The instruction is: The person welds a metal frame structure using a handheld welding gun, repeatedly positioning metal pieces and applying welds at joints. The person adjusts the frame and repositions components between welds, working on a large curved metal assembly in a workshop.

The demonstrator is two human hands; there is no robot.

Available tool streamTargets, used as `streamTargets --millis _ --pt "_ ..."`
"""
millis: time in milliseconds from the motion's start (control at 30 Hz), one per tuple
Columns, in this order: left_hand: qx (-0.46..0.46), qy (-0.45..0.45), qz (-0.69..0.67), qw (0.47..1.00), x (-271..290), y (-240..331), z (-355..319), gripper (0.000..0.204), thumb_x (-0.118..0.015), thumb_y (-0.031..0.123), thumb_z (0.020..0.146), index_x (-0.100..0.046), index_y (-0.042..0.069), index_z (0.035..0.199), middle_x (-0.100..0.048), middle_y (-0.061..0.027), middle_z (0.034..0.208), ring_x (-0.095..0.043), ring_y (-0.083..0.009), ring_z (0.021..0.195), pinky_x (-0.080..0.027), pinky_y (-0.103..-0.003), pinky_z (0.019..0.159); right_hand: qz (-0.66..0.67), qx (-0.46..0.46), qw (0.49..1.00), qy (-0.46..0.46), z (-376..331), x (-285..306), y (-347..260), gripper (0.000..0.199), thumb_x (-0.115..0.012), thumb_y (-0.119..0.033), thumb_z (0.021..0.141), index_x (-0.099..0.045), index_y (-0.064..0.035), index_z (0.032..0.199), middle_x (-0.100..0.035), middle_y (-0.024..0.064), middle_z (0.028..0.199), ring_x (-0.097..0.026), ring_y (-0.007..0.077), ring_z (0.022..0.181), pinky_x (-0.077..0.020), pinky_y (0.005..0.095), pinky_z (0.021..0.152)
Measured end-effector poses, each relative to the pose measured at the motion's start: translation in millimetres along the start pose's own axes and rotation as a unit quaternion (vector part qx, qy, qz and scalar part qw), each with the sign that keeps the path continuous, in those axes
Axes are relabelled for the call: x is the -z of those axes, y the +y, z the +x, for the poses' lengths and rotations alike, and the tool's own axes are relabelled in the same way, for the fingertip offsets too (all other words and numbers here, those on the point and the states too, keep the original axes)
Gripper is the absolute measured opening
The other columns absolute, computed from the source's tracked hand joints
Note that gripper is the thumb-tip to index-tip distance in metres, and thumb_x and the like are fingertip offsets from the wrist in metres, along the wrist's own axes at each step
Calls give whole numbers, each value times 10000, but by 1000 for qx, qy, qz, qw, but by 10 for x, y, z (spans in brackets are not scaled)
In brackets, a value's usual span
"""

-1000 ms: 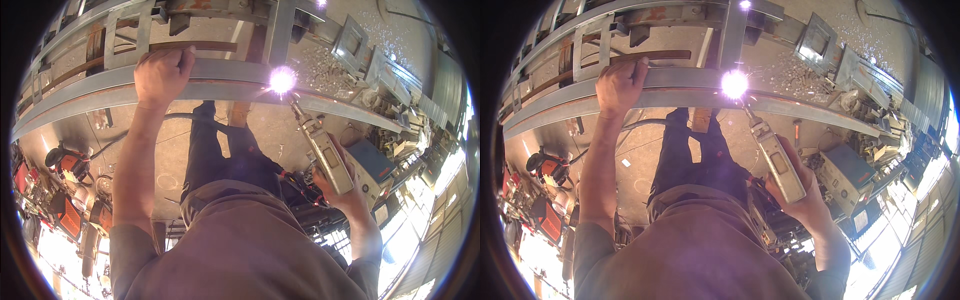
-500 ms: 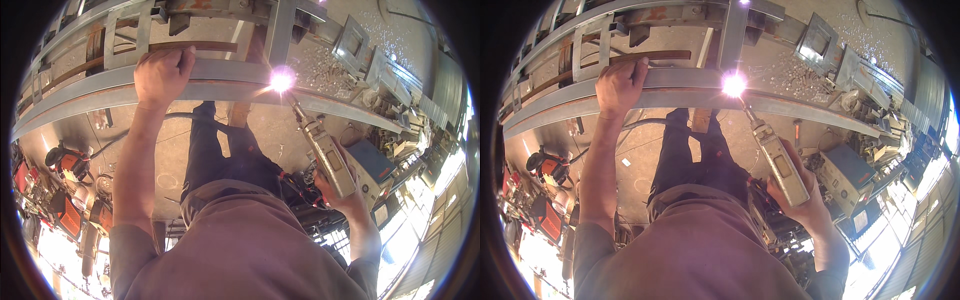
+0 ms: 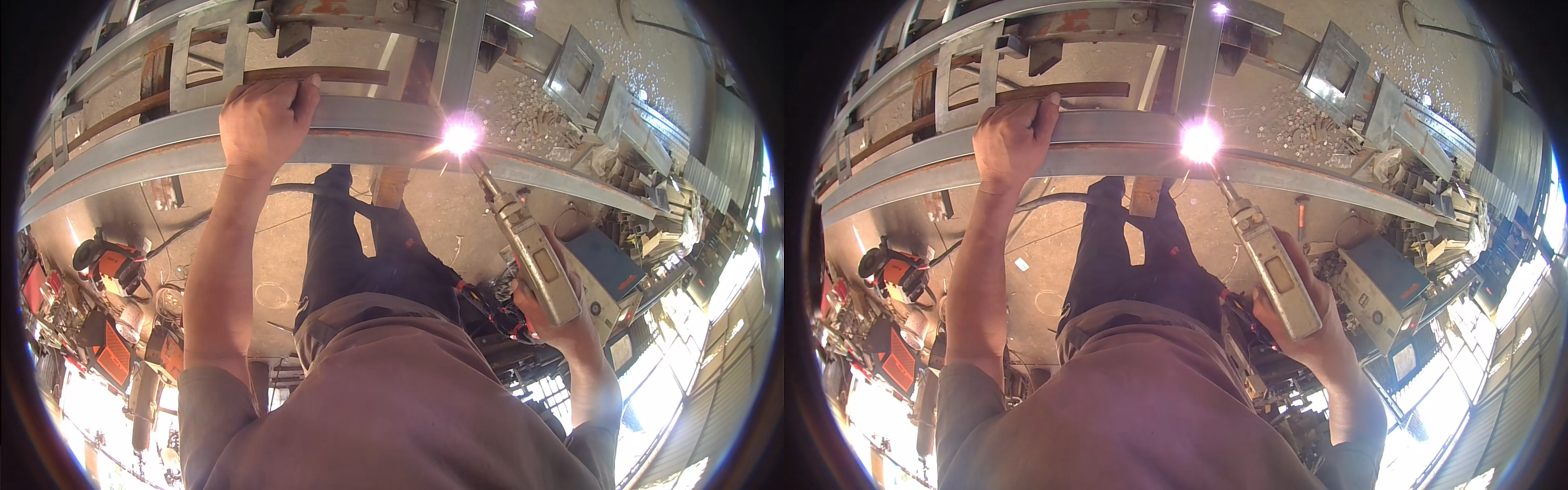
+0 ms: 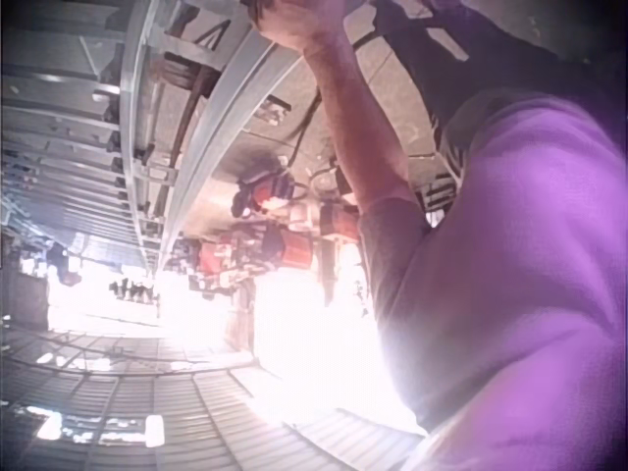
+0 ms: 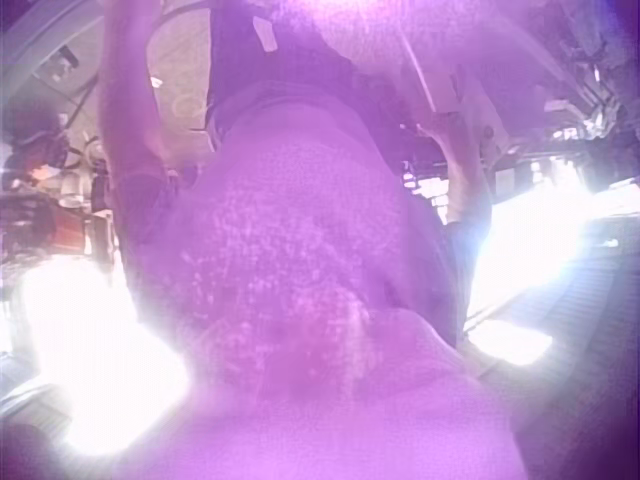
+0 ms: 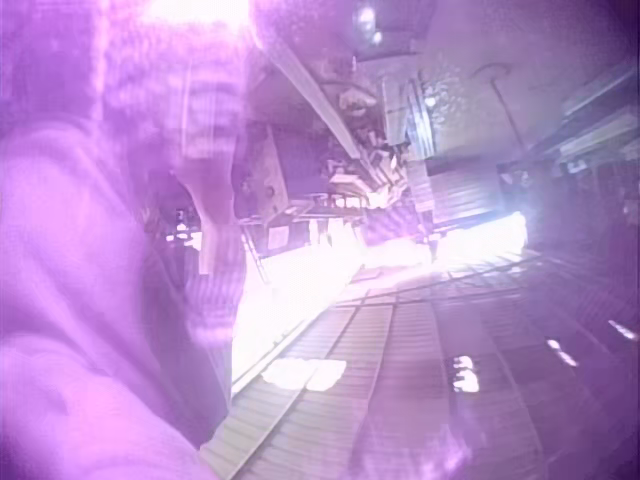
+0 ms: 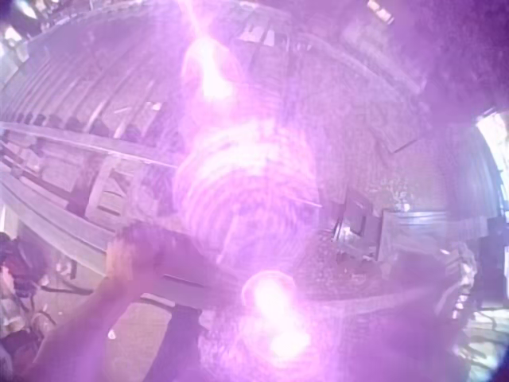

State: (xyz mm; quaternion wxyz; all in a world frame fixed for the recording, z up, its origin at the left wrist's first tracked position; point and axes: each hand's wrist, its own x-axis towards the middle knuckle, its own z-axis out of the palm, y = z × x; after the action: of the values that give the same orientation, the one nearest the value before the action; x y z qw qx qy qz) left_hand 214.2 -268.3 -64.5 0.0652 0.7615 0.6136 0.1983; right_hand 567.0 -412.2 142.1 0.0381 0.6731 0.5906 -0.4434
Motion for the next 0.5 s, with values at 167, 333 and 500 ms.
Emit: streamTargets --millis 167,333,500 --pt "-10 9 3 1000 -1 -1 4 403 -722 341 956 -635 106 640 -668 -72 657 -648 -307 614 -529 -409 636 1 4 1000 9 -5 -12 7 762 -698 -52 893 -379 -87 1584 -727 150 1146 -724 207 1009 -540 335 920" --pt "-26 39 9 999 -20 -3 17 431 -714 335 940 -616 126 577 -619 -41 559 -637 -254 555 -527 -386 619 -17 14 1000 15 -3 -15 18 762 -699 -61 890 -383 -82 1583 -726 162 1164 -744 266 1018 -552 348 915" --pt "-27 39 9 999 -30 -10 18 434 -709 349 943 -621 127 581 -618 -41 556 -633 -259 545 -525 -389 614 3 0 1000 8 -22 -2 11 766 -704 -60 890 -384 -78 1586 -734 140 1093 -734 218 961 -552 332 888"
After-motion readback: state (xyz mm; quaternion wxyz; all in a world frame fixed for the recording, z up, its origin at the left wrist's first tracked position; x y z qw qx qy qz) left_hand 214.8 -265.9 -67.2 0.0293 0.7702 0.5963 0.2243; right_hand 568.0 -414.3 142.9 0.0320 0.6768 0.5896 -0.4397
